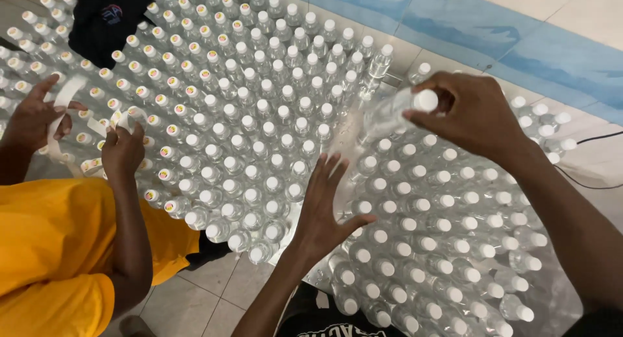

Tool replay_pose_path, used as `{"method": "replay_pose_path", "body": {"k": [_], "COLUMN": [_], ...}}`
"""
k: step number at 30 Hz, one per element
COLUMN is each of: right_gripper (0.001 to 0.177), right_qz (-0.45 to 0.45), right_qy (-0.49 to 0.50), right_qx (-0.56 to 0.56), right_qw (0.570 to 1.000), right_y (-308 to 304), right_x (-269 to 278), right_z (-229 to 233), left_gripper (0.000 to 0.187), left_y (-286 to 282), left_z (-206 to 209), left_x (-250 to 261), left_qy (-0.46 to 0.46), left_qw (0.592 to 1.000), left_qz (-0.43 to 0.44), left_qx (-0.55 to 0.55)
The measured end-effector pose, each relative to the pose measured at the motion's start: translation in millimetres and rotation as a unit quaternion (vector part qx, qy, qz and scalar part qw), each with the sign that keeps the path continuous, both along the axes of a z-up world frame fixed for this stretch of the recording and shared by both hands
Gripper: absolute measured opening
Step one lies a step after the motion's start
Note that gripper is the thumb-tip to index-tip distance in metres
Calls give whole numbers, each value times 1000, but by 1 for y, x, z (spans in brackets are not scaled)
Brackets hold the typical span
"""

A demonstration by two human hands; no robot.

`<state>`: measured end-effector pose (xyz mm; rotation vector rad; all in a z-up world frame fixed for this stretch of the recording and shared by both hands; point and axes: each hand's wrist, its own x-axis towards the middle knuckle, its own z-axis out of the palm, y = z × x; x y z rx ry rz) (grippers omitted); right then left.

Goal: Applying adhesive labels to the caps of plastic water bottles arranged on a table

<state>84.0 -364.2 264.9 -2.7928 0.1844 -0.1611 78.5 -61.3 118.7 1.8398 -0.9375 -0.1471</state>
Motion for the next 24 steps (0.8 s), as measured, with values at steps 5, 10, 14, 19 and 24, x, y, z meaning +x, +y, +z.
{"method": "replay_pose_path", "body": {"k": [5,10,14,19,24], "right_gripper": [51,43,45,41,38], "right_qz": [-115,-64,-148,-192,-117], "right_qy": [197,89,119,165,120], "right_qx": [238,564,546,411,398], "right_qw": [944,819,816,876,902], "right_y": [37,33,7,17,31], "right_x": [-61,-129,-171,-190,-181], "right_z": [5,-145,-192,-152,-120], "left_gripper": [130,71,60,58,67], "left_y": [-30,-13,-8,-12,-16], "left_z": [51,-69,-58,-67,-73], "left_x": [2,-65,-78,-77,-70], "left_qy": [315,615,617,626,613], "left_qw": [941,717,739,735,732], "left_qz": [-105,-300,-240,-248,-294], "left_qx": [61,-131,-125,-79,-51]}}
